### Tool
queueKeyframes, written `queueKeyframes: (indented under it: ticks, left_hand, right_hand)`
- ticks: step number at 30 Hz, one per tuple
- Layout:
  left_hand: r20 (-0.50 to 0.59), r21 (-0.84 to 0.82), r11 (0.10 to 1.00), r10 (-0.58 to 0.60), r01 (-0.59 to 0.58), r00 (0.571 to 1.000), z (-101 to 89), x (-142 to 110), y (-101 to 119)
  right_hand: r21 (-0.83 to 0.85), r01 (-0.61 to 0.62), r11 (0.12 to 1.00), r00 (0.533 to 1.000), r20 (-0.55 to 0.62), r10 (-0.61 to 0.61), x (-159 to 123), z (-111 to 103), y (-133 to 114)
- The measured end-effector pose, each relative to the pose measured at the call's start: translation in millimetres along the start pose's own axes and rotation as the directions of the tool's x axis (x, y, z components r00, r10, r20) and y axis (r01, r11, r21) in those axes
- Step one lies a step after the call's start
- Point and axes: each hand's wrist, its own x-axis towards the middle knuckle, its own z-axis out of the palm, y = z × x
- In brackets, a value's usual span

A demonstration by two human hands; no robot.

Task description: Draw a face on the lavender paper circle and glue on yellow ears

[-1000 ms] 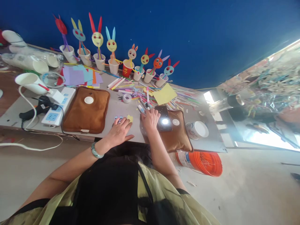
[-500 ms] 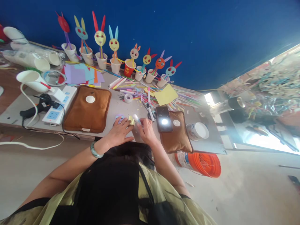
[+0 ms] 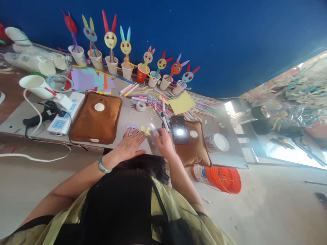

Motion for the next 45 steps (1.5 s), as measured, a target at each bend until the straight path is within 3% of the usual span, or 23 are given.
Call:
queueKeyframes:
  ticks: [8, 12, 17, 21, 25, 28, 35, 45]
  left_hand:
    - [-0.078, -0.032, 0.998, 0.048, -0.050, 0.996, -1.8, 2.9, -6.5]
    - [-0.125, -0.040, 0.998, 0.050, -0.056, 0.991, -18.3, 26.7, -26.3]
    - [0.016, -0.088, 0.984, 0.158, -0.156, 0.987, -35.2, 81.6, -57.5]
    - [0.126, -0.113, 0.950, 0.303, -0.290, 0.944, -28.6, 104.3, -69.1]
    - [0.103, -0.120, 0.929, 0.362, -0.350, 0.926, -13.9, 100.5, -73.2]
    - [0.094, -0.149, 0.916, 0.389, -0.373, 0.917, -7.6, 95.9, -74.7]
    - [0.086, -0.115, 0.908, 0.412, -0.402, 0.907, -8.4, 93.0, -72.1]
    - [0.018, -0.072, 0.923, 0.380, -0.378, 0.925, -8.4, 90.4, -72.0]
  right_hand:
    - [0.094, -0.169, 0.981, 0.982, -0.069, 0.176, -7.2, -16.9, -9.0]
    - [0.083, -0.176, 0.981, 0.966, -0.177, 0.188, -7.0, -23.9, -14.8]
    - [0.081, -0.160, 0.984, 0.961, -0.216, 0.174, -5.8, -27.5, -22.5]
    - [0.134, -0.174, 0.976, 0.950, -0.238, 0.202, -8.8, -25.0, -27.0]
    - [0.189, -0.189, 0.964, 0.947, -0.223, 0.230, -13.9, -19.1, -24.0]
    - [0.118, -0.173, 0.978, 0.959, -0.208, 0.194, -15.4, -12.8, -18.9]
    - [-0.043, -0.040, 0.998, 0.985, -0.167, 0.033, -7.6, 1.0, -15.5]
    - [-0.086, -0.033, 0.996, 0.981, -0.193, 0.015, -6.5, 6.7, -6.3]
